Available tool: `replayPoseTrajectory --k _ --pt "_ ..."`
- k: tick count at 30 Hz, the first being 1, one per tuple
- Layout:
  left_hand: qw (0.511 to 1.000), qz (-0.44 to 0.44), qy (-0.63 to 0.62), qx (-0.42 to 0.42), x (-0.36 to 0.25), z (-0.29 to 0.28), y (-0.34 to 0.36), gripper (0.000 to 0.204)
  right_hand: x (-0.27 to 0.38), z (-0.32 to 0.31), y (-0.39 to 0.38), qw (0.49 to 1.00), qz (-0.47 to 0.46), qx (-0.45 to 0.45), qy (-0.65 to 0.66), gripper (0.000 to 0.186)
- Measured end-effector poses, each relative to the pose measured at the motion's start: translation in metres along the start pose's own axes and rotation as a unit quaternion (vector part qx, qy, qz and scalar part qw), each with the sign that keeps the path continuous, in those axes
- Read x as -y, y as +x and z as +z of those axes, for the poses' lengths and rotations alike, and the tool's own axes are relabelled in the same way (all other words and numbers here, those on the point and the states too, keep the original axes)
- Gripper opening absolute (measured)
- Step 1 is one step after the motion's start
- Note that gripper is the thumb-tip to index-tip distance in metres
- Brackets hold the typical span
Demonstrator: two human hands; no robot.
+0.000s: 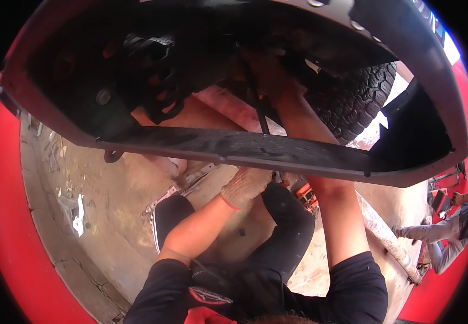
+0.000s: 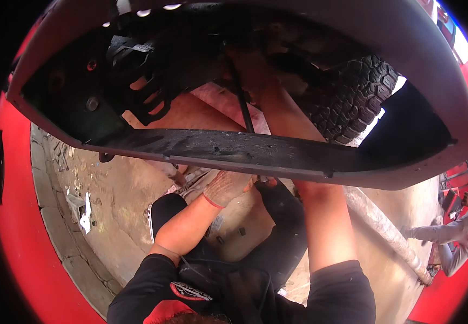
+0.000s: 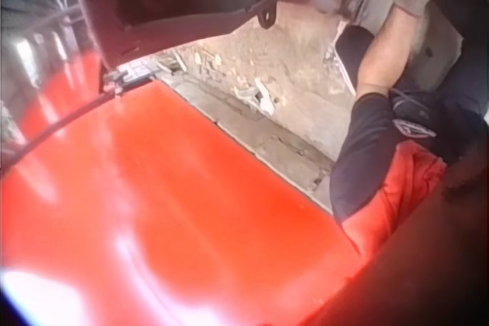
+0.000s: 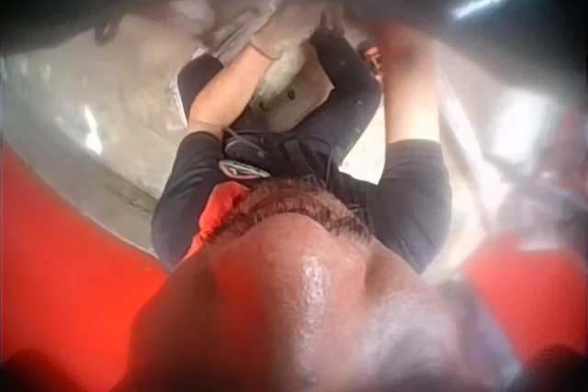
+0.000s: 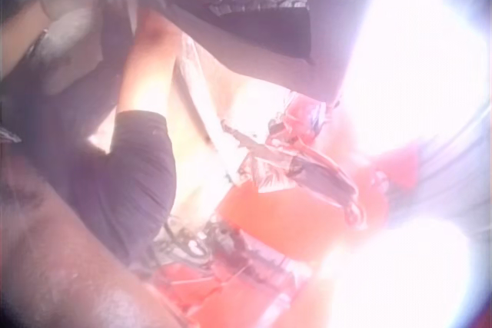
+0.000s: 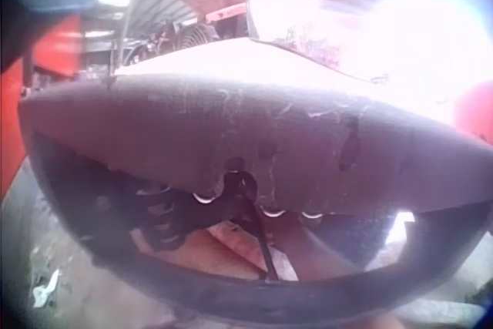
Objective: The person works on the underside of a truck chassis using a long metal bar and a wrench, reaching into the wheel well area and tightening bolts while seated on the ground.
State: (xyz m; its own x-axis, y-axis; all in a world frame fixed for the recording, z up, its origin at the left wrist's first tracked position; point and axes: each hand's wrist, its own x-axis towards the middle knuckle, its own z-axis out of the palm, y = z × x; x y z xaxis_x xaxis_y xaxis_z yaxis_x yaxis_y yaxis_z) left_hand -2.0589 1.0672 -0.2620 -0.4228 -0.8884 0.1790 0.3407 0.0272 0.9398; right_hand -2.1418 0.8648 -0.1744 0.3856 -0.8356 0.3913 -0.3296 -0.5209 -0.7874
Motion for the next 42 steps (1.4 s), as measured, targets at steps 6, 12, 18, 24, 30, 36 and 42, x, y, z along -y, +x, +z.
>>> replayPoseTrajectory --k 6,12,18,24,30,36,42 --pt "0.975 0.001 -0.185 0.123 0.01 -0.016 0.017 0.026 0.008 0.002 -0.004 0.985 0.104 0.011 0.14 0.033" --pt "0.992 0.044 0.122 -0.007 0.121 -0.074 0.029 0.031 -0.021 -0.03 -0.052 0.939 0.191 0.045 0.282 0.032" --pt "0.518 0.114 0.848 -0.02 0.263 -0.326 0.055 0.051 -0.036 -0.045 -0.215 0.939 0.288 -0.001 -0.186 0.041" --pt "0.37 -0.078 0.926 0.01 0.19 -0.368 0.069 0.051 -0.1 -0.005 -0.42 0.873 0.372 -0.121 -0.291 0.039" --pt "0.501 -0.073 0.859 -0.074 0.185 -0.389 0.052 0.05 -0.096 0.019 -0.435 0.867 0.296 -0.134 -0.379 0.036" --pt "0.555 -0.027 0.824 -0.112 0.195 -0.376 0.056 0.049 -0.097 0.011 -0.444 0.857 0.332 -0.117 -0.378 0.037" --pt "0.642 0.098 0.744 -0.158 0.179 -0.377 0.03 0.048 -0.096 0.012 -0.434 0.857 0.345 -0.115 -0.364 0.034"
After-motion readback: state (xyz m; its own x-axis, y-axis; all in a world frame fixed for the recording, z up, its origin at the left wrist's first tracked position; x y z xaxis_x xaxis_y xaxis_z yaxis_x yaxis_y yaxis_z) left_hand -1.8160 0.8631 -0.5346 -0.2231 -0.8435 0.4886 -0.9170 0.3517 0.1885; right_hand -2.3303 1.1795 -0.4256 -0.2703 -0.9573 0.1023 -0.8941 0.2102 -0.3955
